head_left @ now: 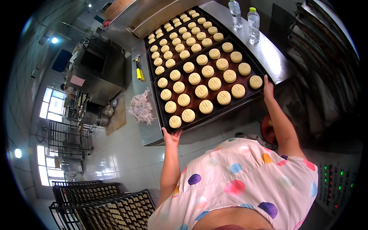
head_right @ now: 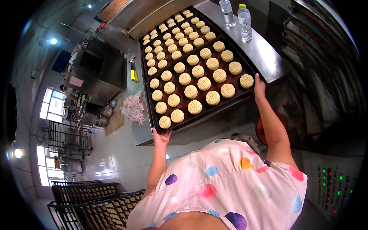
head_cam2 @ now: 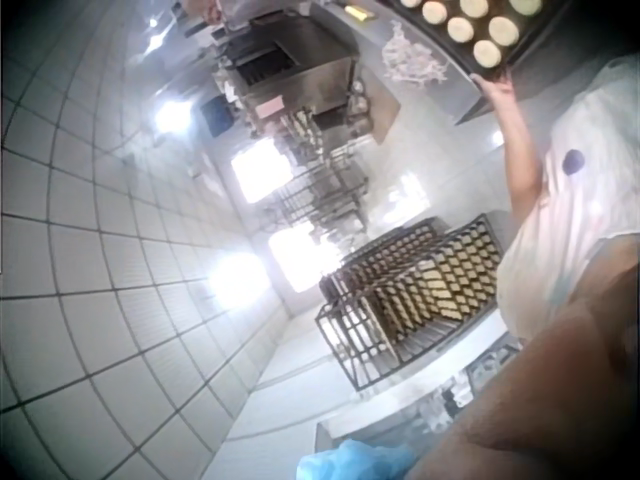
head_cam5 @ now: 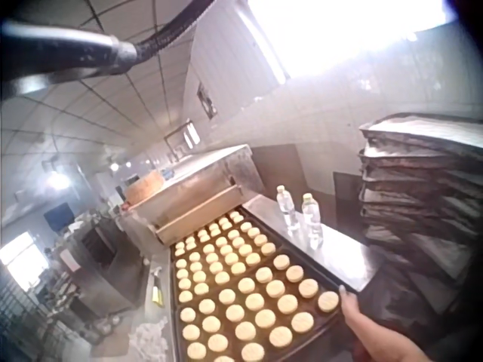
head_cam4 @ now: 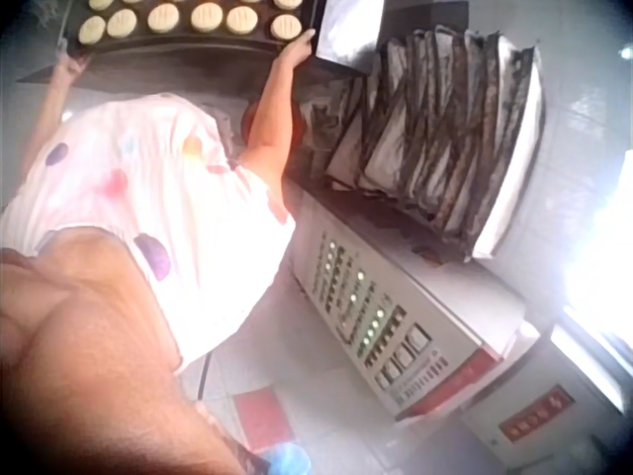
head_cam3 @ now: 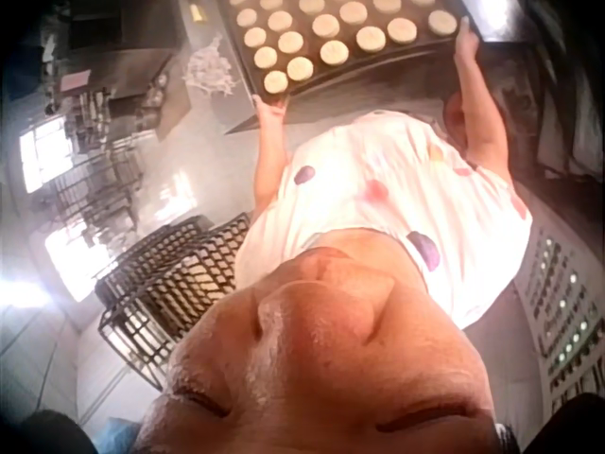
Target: The person takes a tray of stamped dough rounds from a rack, places it on a conveyor belt of an oven, and then takes another tray and places it on the rack.
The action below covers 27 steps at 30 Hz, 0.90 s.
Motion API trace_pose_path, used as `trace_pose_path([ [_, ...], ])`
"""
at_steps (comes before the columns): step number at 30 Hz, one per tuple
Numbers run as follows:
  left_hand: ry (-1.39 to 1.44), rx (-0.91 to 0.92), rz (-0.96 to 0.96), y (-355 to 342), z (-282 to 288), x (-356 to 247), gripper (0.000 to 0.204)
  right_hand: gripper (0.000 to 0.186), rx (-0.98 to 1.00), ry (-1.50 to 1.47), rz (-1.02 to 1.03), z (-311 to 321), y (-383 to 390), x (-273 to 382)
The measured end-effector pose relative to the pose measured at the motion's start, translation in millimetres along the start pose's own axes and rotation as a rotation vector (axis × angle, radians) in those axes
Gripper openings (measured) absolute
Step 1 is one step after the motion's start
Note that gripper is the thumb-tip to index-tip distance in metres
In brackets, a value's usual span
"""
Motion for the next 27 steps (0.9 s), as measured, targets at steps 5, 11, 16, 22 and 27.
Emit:
trace_pose_path([
  [5, -0.05, 0.024, -0.07, 6.5, -1.0, 3.1, 0.082, 0.052, 0.245, -0.278, -0.102, -13.2, 34.9, 3.1],
  [11, 0.058, 0.105, -0.049, 14.7, 0.1, 11.8, 0.056, 0.045, 0.52, -0.307, -0.212, -26.0, 84.6, -5.8],
  [16, 0.117, 0.144, -0.054, 18.4, 3.3, 15.6, 0.019, 0.04, 0.585, -0.306, -0.228, -27.7, 102.9, -7.0],
  [22, 0.115, 0.169, -0.1, 18.5, 2.6, 15.2, 0.014, 0.03, 0.537, -0.345, -0.198, -27.7, 104.6, -3.9],
  [27, 0.091, 0.183, -0.109, 19.4, -2.5, 13.2, 0.028, 0.026, 0.513, -0.339, -0.177, -33.0, 98.9, -4.9],
])
Point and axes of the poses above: each hand's wrist, its own y-axis away from the middle knuckle, its own z-axis out of the back of the hand, x = y × z, the point moved 9 cm from there along -y, towards the middle knuckle
